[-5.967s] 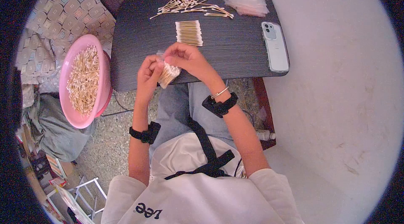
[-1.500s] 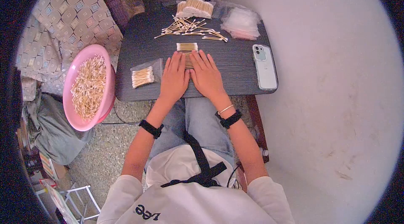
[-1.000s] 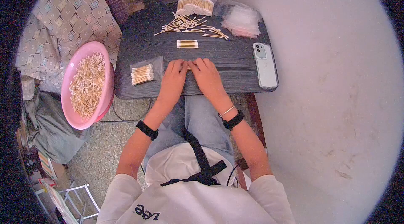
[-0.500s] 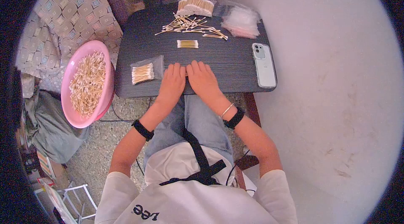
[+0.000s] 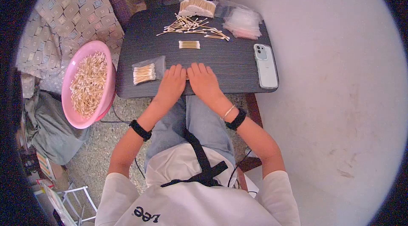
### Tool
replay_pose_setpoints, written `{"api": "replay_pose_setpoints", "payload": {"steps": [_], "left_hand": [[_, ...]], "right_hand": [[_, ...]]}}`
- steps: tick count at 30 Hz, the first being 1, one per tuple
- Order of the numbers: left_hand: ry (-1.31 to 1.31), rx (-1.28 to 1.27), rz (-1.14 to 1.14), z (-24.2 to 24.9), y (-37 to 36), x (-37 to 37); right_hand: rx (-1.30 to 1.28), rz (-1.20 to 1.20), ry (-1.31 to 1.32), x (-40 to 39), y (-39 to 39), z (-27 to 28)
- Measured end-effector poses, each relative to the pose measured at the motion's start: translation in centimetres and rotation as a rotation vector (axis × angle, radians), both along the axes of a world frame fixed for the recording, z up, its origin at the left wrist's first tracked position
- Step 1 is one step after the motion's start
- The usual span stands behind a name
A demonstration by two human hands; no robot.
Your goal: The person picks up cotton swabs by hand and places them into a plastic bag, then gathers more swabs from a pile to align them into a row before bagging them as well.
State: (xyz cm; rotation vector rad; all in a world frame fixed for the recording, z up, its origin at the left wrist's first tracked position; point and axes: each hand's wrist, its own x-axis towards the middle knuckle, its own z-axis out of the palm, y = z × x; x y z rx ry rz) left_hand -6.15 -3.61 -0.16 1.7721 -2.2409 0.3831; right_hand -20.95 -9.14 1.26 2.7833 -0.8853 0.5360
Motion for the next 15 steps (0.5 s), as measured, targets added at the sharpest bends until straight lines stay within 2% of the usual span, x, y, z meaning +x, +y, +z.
{"api": "replay_pose_setpoints", "payload": {"steps": [1,4,7,10,13,15], "left_hand": [[-0.012,-0.025,-0.007,0.0,0.1,0.1],[0.172,0.040,-0.111,0.5,0.8,0.5],[0.252,0.171,-0.187,1.9,2.6,1.1],[0.483,0.164,-0.297,2.2,3.9,1.6],[0.396,0.138,-0.496,3.8,4.8,2.6],[0.385,0.059,-0.555,4.7,5.6,2.8]], "right_hand": [[-0.009,-0.007,0.010,-0.1,0.3,0.3],[0.092,-0.009,-0.037,-0.6,1.5,1.0],[0.253,0.003,0.005,-1.6,2.8,1.8],[0.500,0.008,0.135,-2.7,4.3,3.2],[1.067,0.453,-0.380,-3.7,4.1,2.2],[1.723,0.376,-0.353,-4.6,4.5,3.3]]}}
